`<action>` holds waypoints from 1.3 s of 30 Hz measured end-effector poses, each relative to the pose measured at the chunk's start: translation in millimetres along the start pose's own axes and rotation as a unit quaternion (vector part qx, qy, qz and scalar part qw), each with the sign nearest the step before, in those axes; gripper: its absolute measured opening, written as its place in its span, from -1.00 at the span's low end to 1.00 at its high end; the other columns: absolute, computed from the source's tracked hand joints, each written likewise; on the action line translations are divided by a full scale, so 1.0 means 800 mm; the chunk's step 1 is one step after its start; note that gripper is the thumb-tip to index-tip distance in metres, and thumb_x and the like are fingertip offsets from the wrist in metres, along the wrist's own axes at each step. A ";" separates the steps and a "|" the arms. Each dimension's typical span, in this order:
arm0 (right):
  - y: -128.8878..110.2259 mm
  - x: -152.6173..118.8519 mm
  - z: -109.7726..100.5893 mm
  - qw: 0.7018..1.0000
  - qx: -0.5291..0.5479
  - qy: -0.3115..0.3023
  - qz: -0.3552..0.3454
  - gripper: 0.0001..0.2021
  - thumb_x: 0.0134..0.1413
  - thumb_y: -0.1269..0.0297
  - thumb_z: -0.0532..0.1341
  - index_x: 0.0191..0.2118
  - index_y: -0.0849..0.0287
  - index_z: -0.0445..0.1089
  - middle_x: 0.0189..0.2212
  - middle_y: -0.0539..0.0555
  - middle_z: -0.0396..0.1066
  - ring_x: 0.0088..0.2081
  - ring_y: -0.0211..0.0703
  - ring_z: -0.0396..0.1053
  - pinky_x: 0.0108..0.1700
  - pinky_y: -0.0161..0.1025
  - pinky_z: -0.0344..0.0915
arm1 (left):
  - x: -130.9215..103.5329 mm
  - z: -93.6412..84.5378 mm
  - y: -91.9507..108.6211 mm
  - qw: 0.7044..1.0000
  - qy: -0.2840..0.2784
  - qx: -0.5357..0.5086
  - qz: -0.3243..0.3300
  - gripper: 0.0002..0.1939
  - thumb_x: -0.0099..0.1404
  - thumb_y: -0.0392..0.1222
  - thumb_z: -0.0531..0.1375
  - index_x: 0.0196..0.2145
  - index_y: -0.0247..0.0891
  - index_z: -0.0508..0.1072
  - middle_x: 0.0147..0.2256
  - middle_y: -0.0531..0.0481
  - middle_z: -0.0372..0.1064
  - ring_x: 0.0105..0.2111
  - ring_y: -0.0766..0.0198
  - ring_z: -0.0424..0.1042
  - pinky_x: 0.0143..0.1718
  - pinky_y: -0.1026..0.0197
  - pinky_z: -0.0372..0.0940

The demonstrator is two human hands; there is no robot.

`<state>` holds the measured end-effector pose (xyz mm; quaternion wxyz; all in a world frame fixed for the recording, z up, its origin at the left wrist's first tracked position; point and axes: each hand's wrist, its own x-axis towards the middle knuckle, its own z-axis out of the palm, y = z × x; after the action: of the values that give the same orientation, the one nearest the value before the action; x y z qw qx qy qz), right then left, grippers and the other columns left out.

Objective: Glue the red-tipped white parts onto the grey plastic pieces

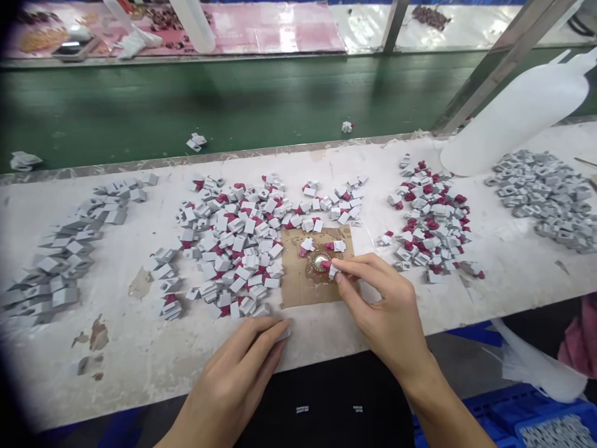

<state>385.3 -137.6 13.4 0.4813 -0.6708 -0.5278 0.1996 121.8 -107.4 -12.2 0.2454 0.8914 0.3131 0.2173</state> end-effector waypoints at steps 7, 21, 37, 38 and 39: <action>0.000 0.007 -0.010 0.981 0.164 0.038 0.100 -0.76 0.44 0.30 0.53 0.03 -0.28 0.84 -0.06 -0.04 0.81 -0.07 -0.11 0.76 -0.08 -0.27 0.70 | 0.045 -0.029 0.012 0.982 -0.070 -0.156 -0.084 -0.74 0.63 -0.43 0.19 0.05 -0.13 0.58 -0.09 -0.02 0.59 -0.24 0.22 0.68 -0.20 0.21 0.62; -0.010 0.016 0.004 0.919 0.353 -0.034 0.173 -0.86 0.39 0.13 0.61 0.00 -0.17 0.87 -0.02 0.07 0.83 -0.03 0.03 0.82 0.12 -0.12 0.77 | 0.146 -0.029 0.024 0.802 -0.009 -0.555 -0.221 -0.91 0.64 -0.12 0.41 0.02 -0.13 0.67 0.03 -0.06 0.77 0.05 0.15 0.77 0.13 0.17 0.68; -0.028 0.176 0.031 0.981 0.055 -0.187 0.026 -0.75 0.50 0.22 0.46 0.17 0.04 0.80 0.01 0.15 0.79 -0.11 0.02 0.73 0.00 -0.01 0.73 | 0.146 -0.097 -0.030 0.921 0.076 -0.312 -0.221 -0.81 0.56 -0.01 0.44 0.05 -0.04 0.69 -0.10 -0.05 0.67 -0.19 0.13 0.67 -0.21 0.16 0.57; -0.024 0.211 0.043 0.989 -0.036 -0.141 0.003 -0.70 0.56 0.32 0.37 0.25 0.08 0.75 0.10 0.18 0.77 -0.06 0.04 0.73 0.09 0.03 0.71 | 0.151 -0.105 -0.035 0.926 0.100 -0.284 -0.227 -0.82 0.53 0.00 0.45 0.01 -0.06 0.70 -0.11 -0.05 0.67 -0.19 0.12 0.66 -0.22 0.15 0.55; -0.018 0.246 0.056 0.986 -0.129 -0.102 -0.011 -0.63 0.56 0.46 0.28 0.29 0.10 0.73 0.21 0.20 0.72 0.02 0.06 0.71 0.20 0.08 0.67 | 0.156 -0.110 -0.039 0.930 0.117 -0.261 -0.232 -0.82 0.51 0.00 0.45 -0.03 -0.07 0.70 -0.13 -0.06 0.67 -0.17 0.10 0.65 -0.22 0.14 0.53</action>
<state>415.0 58.8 52.8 0.3360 -0.6976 -0.6031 0.1919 148.5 23.5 68.4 0.4750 0.6664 0.4699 0.3309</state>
